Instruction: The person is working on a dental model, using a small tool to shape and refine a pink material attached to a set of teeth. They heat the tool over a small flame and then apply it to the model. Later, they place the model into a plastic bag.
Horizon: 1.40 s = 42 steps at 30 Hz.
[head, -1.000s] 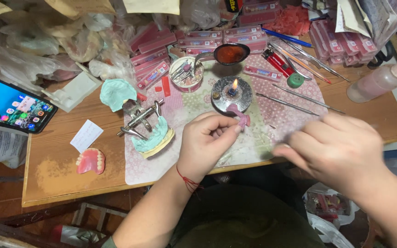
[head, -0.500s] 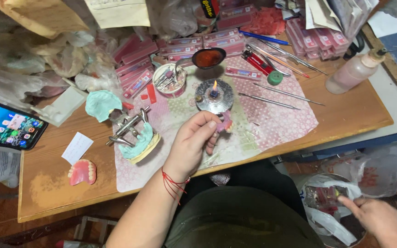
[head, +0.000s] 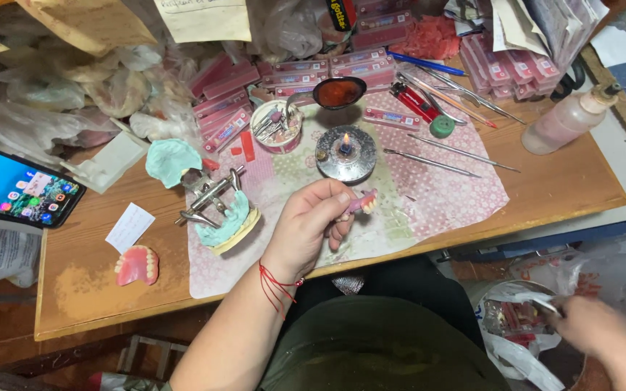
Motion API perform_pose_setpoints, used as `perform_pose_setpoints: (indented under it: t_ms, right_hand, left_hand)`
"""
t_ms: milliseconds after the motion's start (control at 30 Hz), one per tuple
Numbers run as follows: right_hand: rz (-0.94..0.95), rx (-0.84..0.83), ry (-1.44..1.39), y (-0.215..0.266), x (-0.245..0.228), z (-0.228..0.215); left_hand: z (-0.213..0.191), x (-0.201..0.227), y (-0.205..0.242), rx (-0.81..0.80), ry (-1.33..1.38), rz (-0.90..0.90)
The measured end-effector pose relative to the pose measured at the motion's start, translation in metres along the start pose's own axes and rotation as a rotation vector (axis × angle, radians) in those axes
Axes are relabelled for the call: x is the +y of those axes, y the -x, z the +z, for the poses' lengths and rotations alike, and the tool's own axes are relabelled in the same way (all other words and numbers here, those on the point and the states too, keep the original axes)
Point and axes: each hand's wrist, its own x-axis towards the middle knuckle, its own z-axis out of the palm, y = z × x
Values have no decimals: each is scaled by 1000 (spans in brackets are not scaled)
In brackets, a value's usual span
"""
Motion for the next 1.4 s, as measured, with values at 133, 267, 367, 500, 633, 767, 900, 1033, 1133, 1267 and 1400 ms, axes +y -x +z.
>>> perform_pose_setpoints:
  t_ms: [133, 267, 367, 500, 633, 767, 900, 1033, 1133, 1267, 1400]
  right_hand:
    - [-213, 237, -69, 110, -56, -105]
    - [-1032, 781, -576, 166, -122, -170]
    - [-1244, 982, -587, 178, -167, -200]
    - [-1323, 1131, -524, 184, -200, -222]
    - [-1338, 1141, -580, 185, -206, -227]
    - [-1339, 885, -1107, 161, -211, -220]
    - [-1343, 558, -1535, 166, -220, -214]
    - [-1345, 399, -1604, 167, -227, -210]
    - [-1385, 392, -1557, 178, -231, -218]
    - [-1407, 509, -1434, 174, -230, -222]
    - [-1300, 772, -1057, 181, -214, -235]
  left_hand:
    - [-2, -2, 0, 3, -50, -55]
    - [-1, -4, 0, -38, -98, -58]
    - [-4, -5, -1, -48, -175, -105]
    - [-3, -1, 0, -80, -225, -159]
    - [-3, -2, 1, -79, -221, -150]
    - [0, -5, 3, -100, -249, 329]
    - [4, 2, 6, 26, -562, 640]
    - [3, 9, 7, 42, -649, 764]
    - [4, 11, 10, 56, -676, 832]
    - [6, 13, 12, 81, -739, 938]
    - [11, 18, 12, 64, -766, 1055]
